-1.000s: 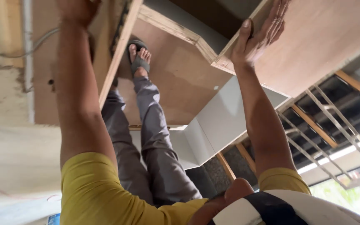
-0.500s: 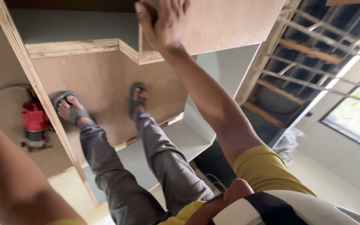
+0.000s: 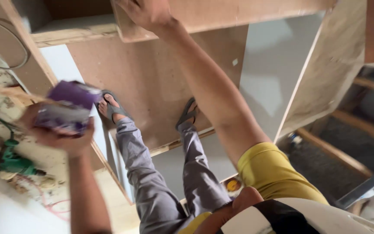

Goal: Applying white adhesive or sealant to the edges and joints of a wooden cabinet frame using a small brush.

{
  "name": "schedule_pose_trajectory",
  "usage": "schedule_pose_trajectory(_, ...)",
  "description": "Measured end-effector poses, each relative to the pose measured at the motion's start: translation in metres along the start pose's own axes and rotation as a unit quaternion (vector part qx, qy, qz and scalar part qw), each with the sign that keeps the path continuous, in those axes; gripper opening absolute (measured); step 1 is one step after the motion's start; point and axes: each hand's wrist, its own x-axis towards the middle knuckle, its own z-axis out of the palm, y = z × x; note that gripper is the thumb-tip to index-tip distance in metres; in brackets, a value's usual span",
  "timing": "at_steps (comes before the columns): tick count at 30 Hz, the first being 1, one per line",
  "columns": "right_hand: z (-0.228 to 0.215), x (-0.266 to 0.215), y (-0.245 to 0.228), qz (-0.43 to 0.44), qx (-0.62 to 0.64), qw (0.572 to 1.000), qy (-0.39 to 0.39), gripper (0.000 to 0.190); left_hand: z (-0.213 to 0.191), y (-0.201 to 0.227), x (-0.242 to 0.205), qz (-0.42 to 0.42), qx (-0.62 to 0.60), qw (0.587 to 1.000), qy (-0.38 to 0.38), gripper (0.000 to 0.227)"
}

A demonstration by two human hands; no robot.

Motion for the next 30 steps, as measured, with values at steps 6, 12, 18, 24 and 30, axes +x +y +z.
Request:
schedule_pose_trajectory(6,-0.137,-0.176,0.011,-0.094,0.522,0.846,-0.056,0.048,0.14,0.101,-0.067,-0.187,-0.292,0.93,-0.126,0.085)
schedule_pose_trajectory(12,-0.168,-0.302,0.091,0.149,0.218,0.958,-0.107,0.047,0.219,0.178,-0.091,-0.046,-0.318,0.891,-0.319,0.084)
schedule_pose_trajectory(18,-0.204,-0.332,0.106,0.127,0.291,0.947,0.041,0.036,0.243,0.222,-0.088,-0.003,-0.303,0.853,-0.426,0.083)
schedule_pose_trajectory(24,-0.252,-0.396,0.11,0.113,0.209,0.967,0.092,0.02,0.259,0.248,-0.085,0.0,-0.269,0.855,-0.444,0.077)
schedule_pose_trajectory(30,-0.285,-0.468,0.135,0.277,0.222,0.933,0.048,0.016,0.283,0.289,-0.084,0.05,-0.267,0.858,-0.436,0.079)
